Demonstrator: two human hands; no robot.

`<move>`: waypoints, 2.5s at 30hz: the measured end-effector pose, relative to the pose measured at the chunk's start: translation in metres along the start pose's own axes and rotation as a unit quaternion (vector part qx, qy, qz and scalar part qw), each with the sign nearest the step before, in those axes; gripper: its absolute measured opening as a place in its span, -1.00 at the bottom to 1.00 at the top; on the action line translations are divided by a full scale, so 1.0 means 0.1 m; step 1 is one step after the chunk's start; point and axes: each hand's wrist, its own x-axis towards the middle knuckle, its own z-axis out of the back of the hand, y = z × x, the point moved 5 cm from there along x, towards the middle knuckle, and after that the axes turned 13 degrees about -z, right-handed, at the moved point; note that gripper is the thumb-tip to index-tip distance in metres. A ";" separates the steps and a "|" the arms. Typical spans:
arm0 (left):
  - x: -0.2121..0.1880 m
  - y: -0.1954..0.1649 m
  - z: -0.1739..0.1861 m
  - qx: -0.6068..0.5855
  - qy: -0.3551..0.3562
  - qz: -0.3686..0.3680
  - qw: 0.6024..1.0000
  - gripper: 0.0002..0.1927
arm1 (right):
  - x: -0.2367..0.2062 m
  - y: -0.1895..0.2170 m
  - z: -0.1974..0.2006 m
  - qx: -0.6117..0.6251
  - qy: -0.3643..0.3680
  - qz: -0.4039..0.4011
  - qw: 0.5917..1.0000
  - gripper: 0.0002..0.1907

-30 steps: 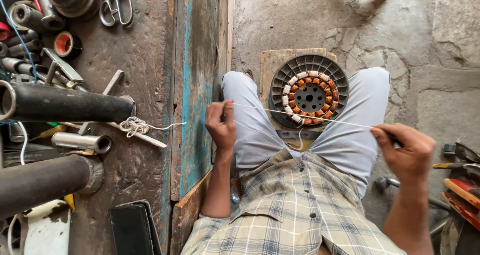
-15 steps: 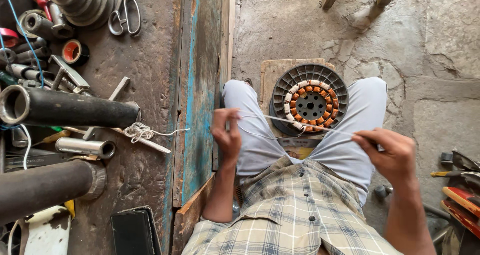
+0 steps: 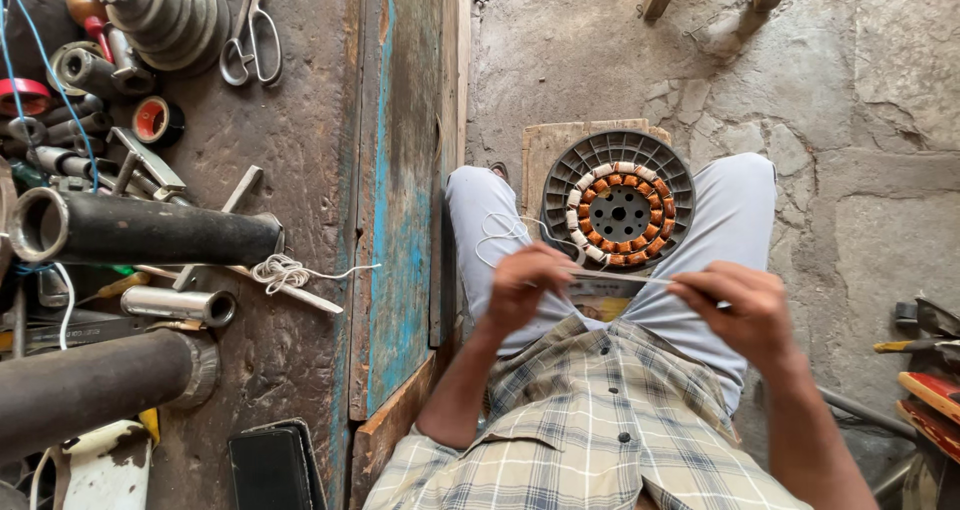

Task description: The person sits cross-legged with a motor stator on their lap and repeatedly threads a white string through the copper windings. They pull the string tight and adjust the windings by hand, working on different sections of the stator.

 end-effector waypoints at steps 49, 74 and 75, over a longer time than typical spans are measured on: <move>0.28 -0.61 -0.60 0.111 0.273 -0.098 0.951 -0.78 | -0.03 -0.13 -0.08 0.330 -0.011 -0.182 0.926 -0.79; 0.53 -0.74 -0.61 0.247 0.136 -0.125 0.951 -0.64 | -0.04 0.24 -0.26 0.140 0.083 -0.142 0.976 -0.80; 0.54 -0.72 -0.60 0.241 0.123 -0.116 0.956 -0.65 | -0.03 0.22 -0.25 0.138 0.092 -0.150 0.975 -0.82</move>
